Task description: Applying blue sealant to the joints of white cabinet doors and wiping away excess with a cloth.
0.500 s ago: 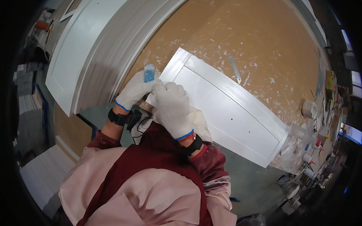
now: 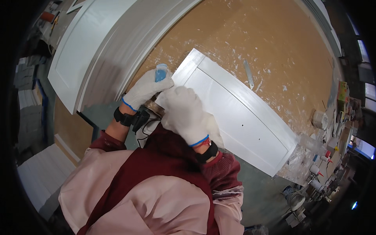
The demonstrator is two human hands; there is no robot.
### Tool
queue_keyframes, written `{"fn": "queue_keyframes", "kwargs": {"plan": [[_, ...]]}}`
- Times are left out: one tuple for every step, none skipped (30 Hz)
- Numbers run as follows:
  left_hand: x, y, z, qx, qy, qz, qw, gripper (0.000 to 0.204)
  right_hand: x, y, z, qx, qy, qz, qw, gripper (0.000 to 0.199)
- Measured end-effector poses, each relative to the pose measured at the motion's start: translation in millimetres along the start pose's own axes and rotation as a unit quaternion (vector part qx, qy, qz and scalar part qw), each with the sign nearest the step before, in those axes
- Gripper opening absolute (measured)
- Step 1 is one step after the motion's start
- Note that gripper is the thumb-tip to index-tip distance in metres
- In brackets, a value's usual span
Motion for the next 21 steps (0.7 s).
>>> {"fn": "queue_keyframes", "kwargs": {"plan": [[1,0,0,-0.004,0.007,-0.017,1.0,0.029,7,8,-15,-0.015,0.045,0.015,0.999,0.012],[1,-1,0,-0.007,0.014,-0.035,0.999,0.029,11,18,-22,-0.023,0.068,0.022,0.997,0.012],[1,0,0,-0.006,0.013,-0.032,0.999,0.029,16,28,-31,-0.031,0.093,0.03,0.995,0.013],[0,3,2,-0.008,0.01,-0.02,1.0,0.028,16,41,-38,-0.008,0.134,0.058,0.989,0.016],[0,5,3,-0.01,0.008,-0.007,1.0,0.028,13,53,-44,0.015,0.175,0.085,0.981,0.021],[-1,5,1,-0.014,0.012,0.002,1.0,0.028,12,51,-46,0.015,0.173,0.082,0.981,0.021],[-2,5,0,-0.015,0.016,0.002,1.0,0.028,5,63,-46,0.121,0.172,0.164,0.964,0.022],[-2,3,-2,-0.016,0.019,-0.011,1.0,0.028,-4,72,-43,0.225,0.168,0.244,0.928,0.023],[-4,1,-4,-0.016,0.023,-0.025,0.999,0.027,-10,71,-46,0.269,0.168,0.263,0.911,0.024],[-3,2,-4,-0.017,0.023,-0.022,0.999,0.027,-18,75,-45,0.267,0.169,0.262,0.912,0.024],[-3,2,-3,-0.023,0.02,-0.025,0.999,0.027,-25,82,-33,0.339,0.154,0.264,0.89,0.023],[-2,3,0,-0.028,0.017,-0.028,0.999,0.027,-28,81,-28,0.41,0.138,0.265,0.862,0.022],[-2,4,-1,-0.028,0.016,-0.027,0.999,0.027,-26,64,-42,0.238,0.129,0.197,0.942,0.022],[-3,7,-2,-0.034,0.009,-0.034,0.999,0.026,-24,53,-33,0.184,0.106,0.114,0.971,0.026],[-5,9,-1,-0.038,0.0,-0.04,0.998,0.026,-20,28,-34,0.14,0.1,-0.009,0.985,0.026],[-6,9,-1,-0.035,-0.004,-0.04,0.999,0.026,-13,10,-26,0.157,0.042,-0.069,0.984,0.023],[-6,9,-2,-0.028,0.007,-0.035,0.999,0.025,-6,5,-16,0.081,0.004,-0.042,0.996,0.021],[-6,11,-1,-0.021,0.017,-0.027,0.999,0.025,0,6,-9,0.002,-0.035,-0.014,0.999,0.019],[-5,14,0,-0.02,0.013,-0.025,0.999,0.025,5,14,-11,0.001,-0.032,-0.01,0.999,0.019],[-4,18,3,-0.024,0.002,-0.033,0.999,0.024,10,32,-25,-0.047,0.039,0.031,0.998,0.019],[-4,18,2,-0.027,-0.004,-0.043,0.999,0.024,13,43,-38,-0.091,0.109,0.068,0.988,0.02]]}}
Point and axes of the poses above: each hand's wrist, its own x-axis towards the middle knuckle, its own z-axis out of the palm, y = z × x, the point moved 7 cm from there along x, towards the middle knuckle, and after that the axes turned 3 degrees about -x, right-handed, at the moved point
